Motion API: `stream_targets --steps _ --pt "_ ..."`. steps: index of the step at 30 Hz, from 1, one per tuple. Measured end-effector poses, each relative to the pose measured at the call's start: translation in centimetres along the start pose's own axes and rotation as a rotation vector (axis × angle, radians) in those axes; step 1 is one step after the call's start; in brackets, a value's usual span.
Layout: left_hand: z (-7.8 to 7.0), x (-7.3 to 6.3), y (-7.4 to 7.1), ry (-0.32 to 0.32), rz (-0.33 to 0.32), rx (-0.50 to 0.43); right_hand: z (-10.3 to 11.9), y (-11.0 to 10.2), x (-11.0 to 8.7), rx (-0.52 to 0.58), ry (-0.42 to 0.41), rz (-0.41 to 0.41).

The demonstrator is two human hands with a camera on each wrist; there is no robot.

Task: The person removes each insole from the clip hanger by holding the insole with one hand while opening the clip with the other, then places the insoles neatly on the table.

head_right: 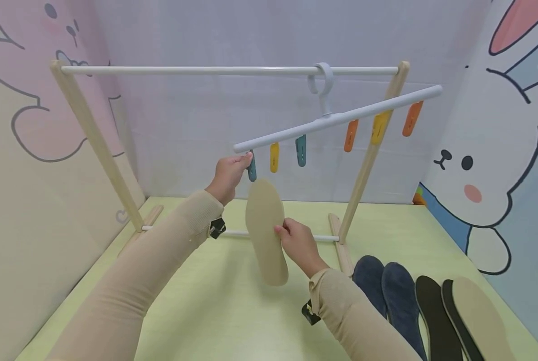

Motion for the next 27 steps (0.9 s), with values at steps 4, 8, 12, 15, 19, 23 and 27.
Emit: stream_targets --steps 4,8,12,15,19,23,27 --pt "0.2 0.1 -0.2 -0.005 0.001 0.027 -0.4 -0.5 0.1 -0.016 0.001 -0.005" --pt "0.6 0.4 -0.4 -0.023 0.007 0.043 -0.7 -1.1 0.1 -0.036 -0.002 -0.015" --pt "0.8 0.6 -0.5 -0.04 0.004 0.043 -1.0 -1.7 0.1 -0.035 0.013 -0.026" --pt "0.9 0.7 -0.4 -0.049 0.005 0.045 -1.2 -2.0 0.0 -0.041 0.026 -0.03" --pt "0.9 0.7 -0.3 -0.058 0.009 0.05 -1.2 -2.3 -0.1 -0.049 0.022 -0.027" --pt "0.9 0.7 -0.2 -0.055 0.016 0.047 -1.4 -2.7 -0.1 -0.063 0.017 -0.034" --pt "0.8 0.7 -0.1 -0.05 0.027 0.052 -1.8 -3.1 -0.1 -0.088 0.014 -0.038"
Point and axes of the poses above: each hand's wrist, its own x-axis towards the middle knuckle, its own y-axis out of the palm, z = x × y, the point moved 9 cm from there along x, towards the middle knuckle, and after that the axes turned 8 degrees about y, right-handed, at the moved point
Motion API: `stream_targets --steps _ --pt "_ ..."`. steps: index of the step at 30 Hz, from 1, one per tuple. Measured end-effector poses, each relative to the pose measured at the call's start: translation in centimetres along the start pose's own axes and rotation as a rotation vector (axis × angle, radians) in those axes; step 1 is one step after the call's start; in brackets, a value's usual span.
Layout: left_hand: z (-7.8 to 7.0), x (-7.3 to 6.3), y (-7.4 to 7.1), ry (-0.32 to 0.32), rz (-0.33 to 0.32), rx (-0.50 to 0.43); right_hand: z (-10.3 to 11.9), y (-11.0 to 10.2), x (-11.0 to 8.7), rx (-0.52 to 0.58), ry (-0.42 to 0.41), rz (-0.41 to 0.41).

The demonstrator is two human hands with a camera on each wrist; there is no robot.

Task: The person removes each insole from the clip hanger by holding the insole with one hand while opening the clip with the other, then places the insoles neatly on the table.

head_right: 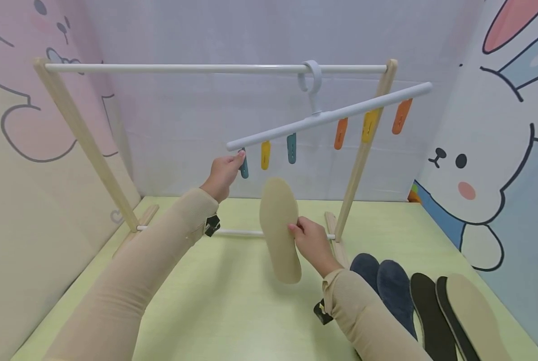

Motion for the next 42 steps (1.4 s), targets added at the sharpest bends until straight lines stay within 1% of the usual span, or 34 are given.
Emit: stream_targets --steps 5,11,17,23,26,30,37,42 --pt "0.0 0.0 0.1 0.005 0.002 0.018 -0.3 -0.4 0.0 -0.018 -0.008 0.0" --pt "-0.2 0.0 0.3 0.009 0.004 0.026 -0.1 -0.9 -0.2 -0.026 -0.02 -0.004" --pt "-0.5 0.0 0.6 0.017 0.014 0.03 -0.5 -1.0 -0.3 -0.012 -0.001 0.004" --pt "-0.3 0.1 0.6 0.03 0.0 0.051 -1.0 -1.2 -0.3 -0.032 0.006 0.012" --pt "-0.1 0.1 0.5 0.028 -0.012 0.06 -1.4 -1.5 -0.3 -0.031 0.011 0.006" --pt "0.0 0.1 0.5 0.022 -0.012 0.069 -1.8 -2.0 -0.3 -0.025 0.019 -0.003" --pt "0.0 0.1 0.4 0.029 -0.013 0.08 -1.8 -3.0 -0.6 -0.051 0.044 -0.007" --pt "-0.1 0.2 0.4 0.02 -0.015 0.078 -2.0 -3.4 -0.6 -0.057 0.044 -0.006"
Point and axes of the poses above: each hand's wrist, its own x-axis towards the middle knuckle, its own y-axis out of the palm, z = x × y, the point moved 9 cm from there along x, towards the middle knuckle, and after that the axes turned 8 degrees about y, right-handed, at the moved point
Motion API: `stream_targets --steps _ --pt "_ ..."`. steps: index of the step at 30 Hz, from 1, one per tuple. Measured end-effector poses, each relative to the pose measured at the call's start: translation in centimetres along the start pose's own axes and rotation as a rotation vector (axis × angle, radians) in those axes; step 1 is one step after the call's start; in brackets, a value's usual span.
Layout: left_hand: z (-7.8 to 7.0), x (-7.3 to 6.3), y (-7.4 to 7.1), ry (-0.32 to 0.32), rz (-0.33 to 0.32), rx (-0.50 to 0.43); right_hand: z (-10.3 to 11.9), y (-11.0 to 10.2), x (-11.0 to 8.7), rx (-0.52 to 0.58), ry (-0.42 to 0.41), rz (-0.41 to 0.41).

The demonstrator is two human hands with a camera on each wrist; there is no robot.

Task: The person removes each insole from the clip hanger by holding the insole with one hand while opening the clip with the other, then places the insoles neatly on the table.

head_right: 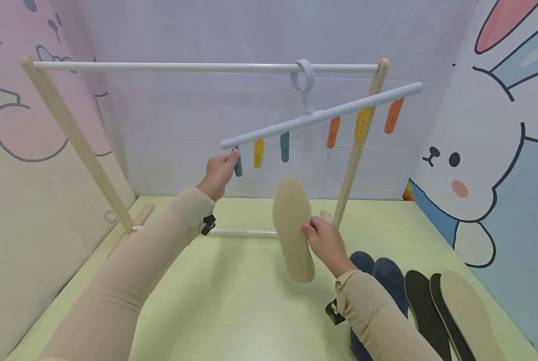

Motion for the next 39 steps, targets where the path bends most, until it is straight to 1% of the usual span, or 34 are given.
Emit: stream_targets --steps 5,11,15,19,27,32,39 --pt "-0.1 0.0 0.1 -0.001 -0.004 0.005 -0.4 -0.7 -0.1 0.009 0.013 -0.017" --pt "-0.1 -0.1 -0.2 0.001 -0.012 0.004 -0.8 -1.3 -0.1 -0.011 0.021 -0.022" --pt "-0.1 0.0 -0.4 0.007 -0.025 -0.008 -1.0 -1.7 -0.2 -0.02 0.01 -0.034" --pt "-0.3 0.1 -0.4 0.016 -0.024 -0.018 -1.4 -2.1 -0.5 -0.043 0.004 -0.046" --pt "-0.4 0.1 -0.4 0.012 -0.021 -0.012 -2.3 -2.7 -0.9 -0.086 0.005 -0.033" --pt "-0.5 0.2 -0.3 0.026 -0.011 -0.01 -2.5 -3.1 -0.9 -0.136 -0.011 -0.022" --pt "-0.1 0.4 -0.1 0.024 -0.005 0.002 -2.8 -3.5 -0.9 -0.167 -0.013 -0.016"
Point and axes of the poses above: each hand's wrist, its own x-axis towards the middle knuckle, its own y-axis out of the palm, z = x × y, the point moved 9 cm from there along x, towards the middle knuckle, and after that the axes turned 8 degrees about y, right-handed, at the moved point
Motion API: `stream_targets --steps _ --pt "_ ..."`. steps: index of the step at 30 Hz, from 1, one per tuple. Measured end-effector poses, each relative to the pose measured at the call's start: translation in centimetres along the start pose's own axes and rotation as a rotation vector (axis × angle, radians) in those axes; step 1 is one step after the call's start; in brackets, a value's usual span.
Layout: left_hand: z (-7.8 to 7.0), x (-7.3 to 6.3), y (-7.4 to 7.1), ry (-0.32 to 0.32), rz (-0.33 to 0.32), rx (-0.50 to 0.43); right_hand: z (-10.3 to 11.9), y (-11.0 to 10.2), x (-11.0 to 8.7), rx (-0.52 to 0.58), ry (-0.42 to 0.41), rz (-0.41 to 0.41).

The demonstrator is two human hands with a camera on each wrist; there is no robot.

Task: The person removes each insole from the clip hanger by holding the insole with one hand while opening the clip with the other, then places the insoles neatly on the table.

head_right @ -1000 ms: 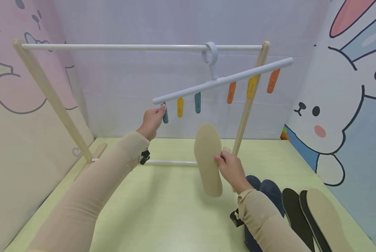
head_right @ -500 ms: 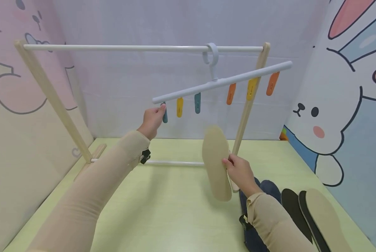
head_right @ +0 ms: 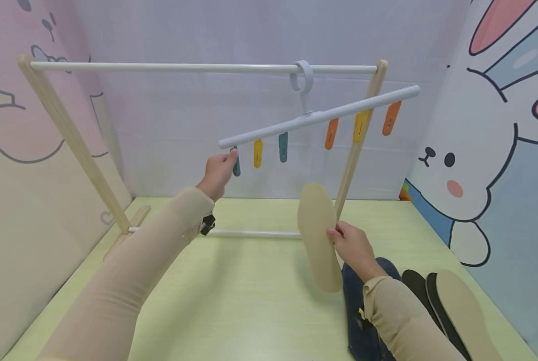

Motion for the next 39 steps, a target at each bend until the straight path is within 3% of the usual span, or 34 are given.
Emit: stream_targets --steps 26,39 --pt "0.7 0.1 -0.2 -0.007 0.003 -0.023 -4.8 -2.9 -1.7 -0.128 0.054 0.011" --pt "0.1 -0.1 -0.7 0.006 -0.005 -0.02 -7.4 -5.3 -2.5 -0.159 0.109 0.007"
Point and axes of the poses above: each hand's wrist, its own x-axis towards the middle knuckle, its own y-axis out of the palm, z = x × y, the point moved 9 cm from there along x, towards the middle knuckle, and after that the axes turned 8 degrees about y, right-handed, at the moved point
